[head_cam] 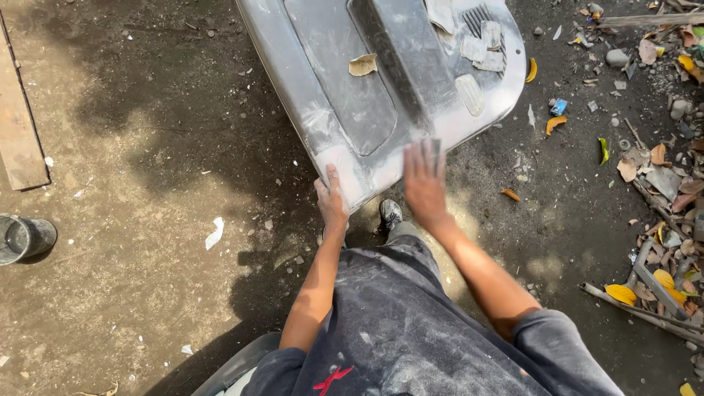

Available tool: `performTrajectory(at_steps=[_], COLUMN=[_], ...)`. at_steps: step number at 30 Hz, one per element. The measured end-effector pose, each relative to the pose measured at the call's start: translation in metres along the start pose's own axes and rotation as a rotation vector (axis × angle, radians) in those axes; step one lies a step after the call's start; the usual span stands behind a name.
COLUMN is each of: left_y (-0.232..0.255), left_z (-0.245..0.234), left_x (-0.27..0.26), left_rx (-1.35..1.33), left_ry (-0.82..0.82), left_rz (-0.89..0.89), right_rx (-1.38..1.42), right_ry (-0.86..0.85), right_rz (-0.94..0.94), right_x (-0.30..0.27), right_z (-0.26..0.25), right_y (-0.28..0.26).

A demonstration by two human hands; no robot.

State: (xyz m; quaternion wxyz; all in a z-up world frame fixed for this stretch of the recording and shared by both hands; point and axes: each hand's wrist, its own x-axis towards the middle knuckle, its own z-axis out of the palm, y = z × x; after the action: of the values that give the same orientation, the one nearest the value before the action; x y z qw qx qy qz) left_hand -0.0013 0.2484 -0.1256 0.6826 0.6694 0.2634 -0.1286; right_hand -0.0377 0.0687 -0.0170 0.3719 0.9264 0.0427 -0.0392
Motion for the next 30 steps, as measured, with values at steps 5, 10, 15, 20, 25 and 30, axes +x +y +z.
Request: performTrajectory(at_steps=[5,10,15,20,25,30], left_y=[0.012,0.003,-0.022,0.008,-0.008,0.014], left_z=[-0.004,-0.006,0.0,-0.008,-0.003,-0.001], left_x=[-0.002,0.003,0.016,0.001,0.002,-0.001], left_rx=[-0.006,0.04,0.022,-0.04,0.018,0.039], left_ry=[-0.003,-0.009,-0.017,-0.04,-0.048,-0.032], left_rz=[-0.035,-0.035,-0.002,-0.026,-0.052,-0.138], right_rx=[0.797,0.617,0.416,0.304,0.534,0.684], right_ry=[0.269,0.138,0.247,0.103,0.046,0.22], right_rz=[-0.161,-0.068,-0.038,-0.087,-0.086,-0.097], right_x=[-0.009,-0.001,0.019,-0.002,-0.002,-0.029], right_z=[-0.015,0.008,0.024,0.018,0.022,0.006], right_y=[-0.013,0.012,0.016,0.027,0.031,-0.051])
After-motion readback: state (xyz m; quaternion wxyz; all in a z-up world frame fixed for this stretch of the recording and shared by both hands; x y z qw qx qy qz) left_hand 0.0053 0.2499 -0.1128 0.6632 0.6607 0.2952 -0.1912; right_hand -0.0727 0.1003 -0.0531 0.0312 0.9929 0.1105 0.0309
